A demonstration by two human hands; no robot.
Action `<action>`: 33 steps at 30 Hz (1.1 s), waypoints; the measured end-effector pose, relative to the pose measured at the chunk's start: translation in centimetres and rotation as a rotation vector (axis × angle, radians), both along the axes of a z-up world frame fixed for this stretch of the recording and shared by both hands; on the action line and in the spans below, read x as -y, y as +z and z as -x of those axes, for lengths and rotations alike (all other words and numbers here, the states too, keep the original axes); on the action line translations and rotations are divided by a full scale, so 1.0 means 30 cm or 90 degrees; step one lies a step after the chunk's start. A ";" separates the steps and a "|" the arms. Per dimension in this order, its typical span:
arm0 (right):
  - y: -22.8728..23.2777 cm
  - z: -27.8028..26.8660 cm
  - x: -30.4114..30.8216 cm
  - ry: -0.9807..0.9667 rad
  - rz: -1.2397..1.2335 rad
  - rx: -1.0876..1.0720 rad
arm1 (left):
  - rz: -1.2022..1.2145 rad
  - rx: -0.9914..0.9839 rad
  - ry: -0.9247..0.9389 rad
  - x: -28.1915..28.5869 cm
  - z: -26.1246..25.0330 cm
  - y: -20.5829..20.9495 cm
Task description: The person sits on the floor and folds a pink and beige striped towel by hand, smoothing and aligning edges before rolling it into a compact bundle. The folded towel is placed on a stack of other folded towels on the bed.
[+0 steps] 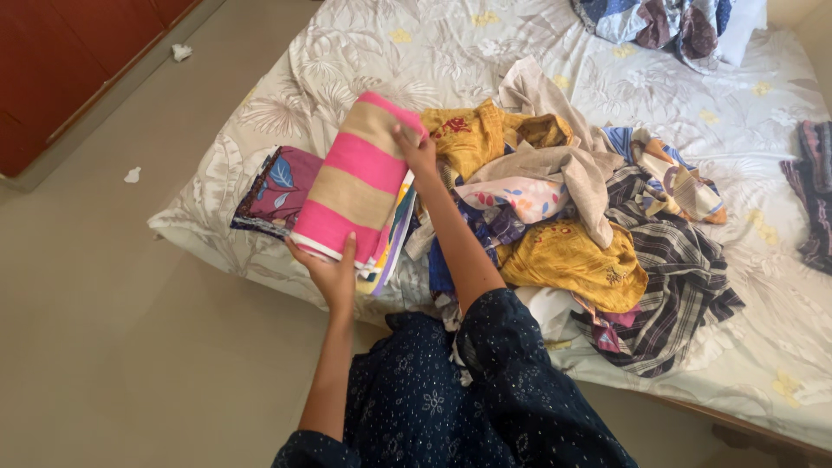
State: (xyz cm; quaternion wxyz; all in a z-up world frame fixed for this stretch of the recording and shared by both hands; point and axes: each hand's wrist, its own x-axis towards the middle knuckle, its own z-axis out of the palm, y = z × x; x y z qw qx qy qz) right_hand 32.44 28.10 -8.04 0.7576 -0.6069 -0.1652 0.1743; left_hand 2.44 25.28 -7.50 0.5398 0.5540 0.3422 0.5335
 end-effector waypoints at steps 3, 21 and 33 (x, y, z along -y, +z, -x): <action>-0.088 0.004 0.009 -0.010 0.079 0.071 | -0.141 -0.185 0.087 0.044 0.021 0.034; 0.077 0.252 0.112 -0.295 0.203 0.349 | -0.414 -0.636 0.026 -0.070 -0.097 0.106; 0.094 0.367 0.089 0.246 0.329 1.142 | -0.431 -0.625 0.042 -0.081 -0.084 0.049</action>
